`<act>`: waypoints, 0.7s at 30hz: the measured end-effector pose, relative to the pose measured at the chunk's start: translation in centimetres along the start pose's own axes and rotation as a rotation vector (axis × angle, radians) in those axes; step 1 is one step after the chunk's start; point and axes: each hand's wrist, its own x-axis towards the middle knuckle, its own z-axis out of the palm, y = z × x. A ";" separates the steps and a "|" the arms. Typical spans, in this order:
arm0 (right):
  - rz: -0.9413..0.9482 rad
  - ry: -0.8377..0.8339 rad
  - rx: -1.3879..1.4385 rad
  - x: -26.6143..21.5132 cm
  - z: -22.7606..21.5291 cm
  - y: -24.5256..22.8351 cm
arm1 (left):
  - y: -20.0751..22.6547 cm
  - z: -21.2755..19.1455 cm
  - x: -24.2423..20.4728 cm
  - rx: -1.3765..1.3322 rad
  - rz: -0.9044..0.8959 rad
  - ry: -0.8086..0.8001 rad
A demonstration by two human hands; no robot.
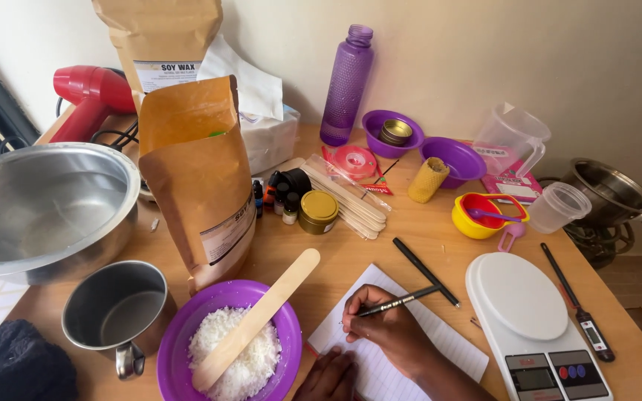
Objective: Weighing soy wax flakes on a digital scale, stirring them with a wooden stick, and recording the weight in a notebook.
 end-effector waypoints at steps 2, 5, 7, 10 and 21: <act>0.007 -0.002 0.002 -0.1 0.3 -0.3 | 0.2 0.1 0.1 0.017 -0.011 0.024; 0.004 -0.008 -0.010 0.0 0.4 -0.2 | 0.0 1.4 -0.4 0.100 -0.069 0.103; -0.001 -0.010 -0.023 -0.1 0.6 0.2 | 0.1 1.7 -0.6 0.165 -0.119 0.156; -0.043 0.024 -0.052 -0.1 1.0 0.6 | 0.1 1.5 -0.3 0.203 -0.078 0.185; -0.054 0.204 -0.245 -0.5 1.8 0.4 | -0.2 1.1 -0.8 0.166 -0.100 0.101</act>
